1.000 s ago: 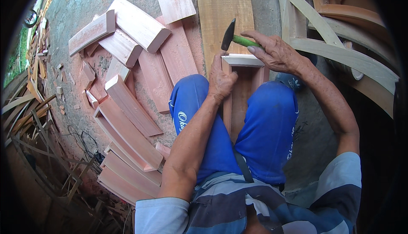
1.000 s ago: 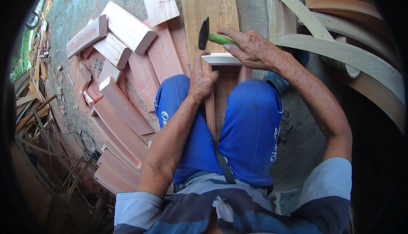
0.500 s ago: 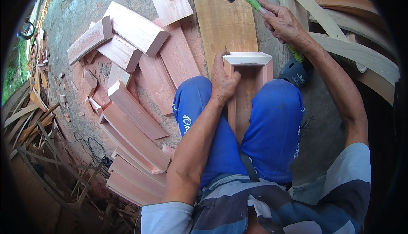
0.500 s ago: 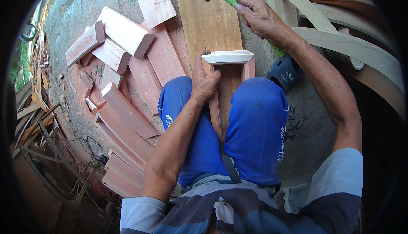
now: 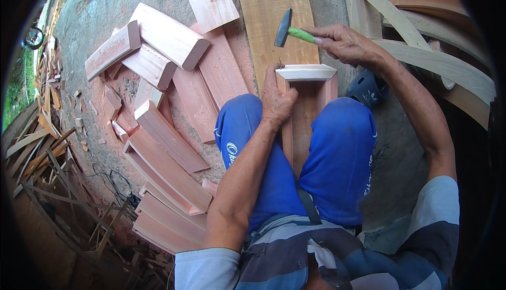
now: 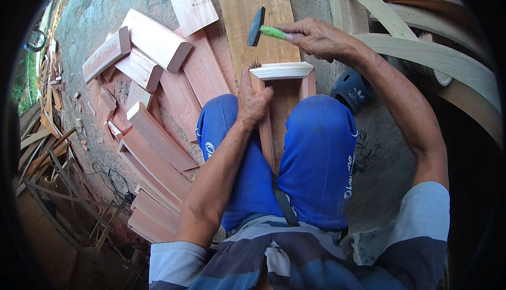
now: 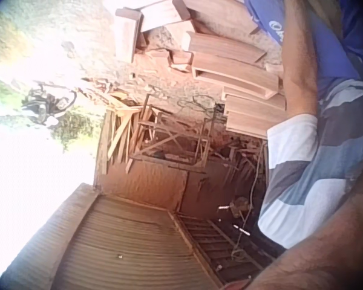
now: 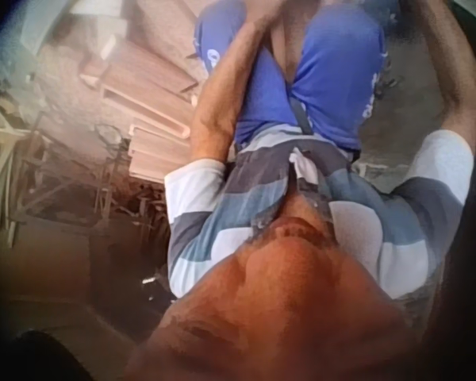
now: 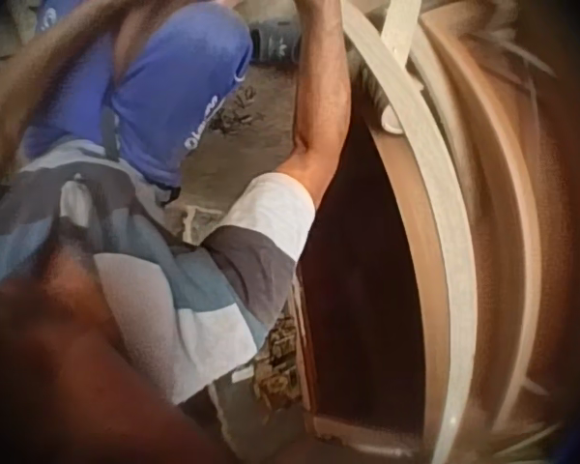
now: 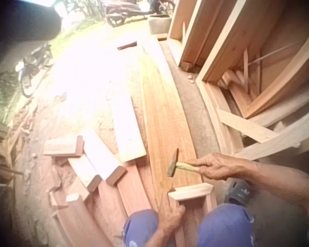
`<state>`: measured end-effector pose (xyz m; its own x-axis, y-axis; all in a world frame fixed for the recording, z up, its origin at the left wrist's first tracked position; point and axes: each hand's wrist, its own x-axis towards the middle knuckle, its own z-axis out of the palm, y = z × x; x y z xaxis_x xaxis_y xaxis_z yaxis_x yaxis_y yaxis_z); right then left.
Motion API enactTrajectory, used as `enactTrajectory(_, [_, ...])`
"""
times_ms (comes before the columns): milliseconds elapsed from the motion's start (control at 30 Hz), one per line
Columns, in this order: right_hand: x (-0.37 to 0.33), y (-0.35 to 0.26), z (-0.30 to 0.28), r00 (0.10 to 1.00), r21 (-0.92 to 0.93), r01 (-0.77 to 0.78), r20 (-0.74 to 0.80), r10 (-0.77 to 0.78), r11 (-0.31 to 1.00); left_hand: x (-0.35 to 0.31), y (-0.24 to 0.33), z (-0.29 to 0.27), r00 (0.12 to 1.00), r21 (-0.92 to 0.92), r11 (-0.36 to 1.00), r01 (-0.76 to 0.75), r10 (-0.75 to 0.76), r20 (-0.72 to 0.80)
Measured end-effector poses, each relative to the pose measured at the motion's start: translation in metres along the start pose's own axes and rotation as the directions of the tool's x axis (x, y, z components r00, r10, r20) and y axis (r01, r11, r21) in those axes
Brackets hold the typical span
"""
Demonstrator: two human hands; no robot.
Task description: The person assembles small wooden boxes by aligning pre-cut planks and hammering nails to join the corners. They repeatedly pick up planks, position them into rectangular frames, and drive nails with a hammer to secure the joints.
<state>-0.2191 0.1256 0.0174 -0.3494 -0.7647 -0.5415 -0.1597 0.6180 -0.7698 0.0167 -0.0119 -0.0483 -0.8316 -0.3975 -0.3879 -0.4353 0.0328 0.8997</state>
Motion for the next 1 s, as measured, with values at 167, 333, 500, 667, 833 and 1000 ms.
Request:
enactTrajectory(167, [-0.006,-0.012,0.003,0.957,0.162,-0.118,-0.245,0.156,0.980,0.003,-0.002,0.001,1.000,0.027,0.999,-0.023,0.023,-0.006])
enactTrajectory(333, [0.003,-0.010,-0.014,0.989,0.119,-0.061,-0.127,0.076,0.991,0.002,-0.007,-0.002,0.999,0.053,0.998,-0.029,0.031,-0.024])
enactTrajectory(500, [0.006,0.021,0.001,0.861,-0.136,0.150,-0.469,-0.197,0.979,0.005,-0.004,0.005,0.998,0.075,0.995,-0.064,0.062,0.027])
enactTrajectory(667, [0.009,-0.027,-0.022,0.928,0.137,0.043,-0.372,0.011,0.990,0.003,-0.006,-0.001,0.999,0.084,0.996,-0.033,0.034,-0.009])
enactTrajectory(833, [0.017,0.011,0.007,0.715,-0.401,0.500,-0.309,-0.627,0.768,0.003,0.000,0.004,0.999,0.045,0.999,-0.029,0.028,0.029])
enactTrajectory(1000, [0.010,-0.032,-0.033,0.883,0.164,0.043,-0.468,0.039,0.985,0.001,0.000,0.002,0.997,0.113,0.993,-0.026,0.034,-0.071])
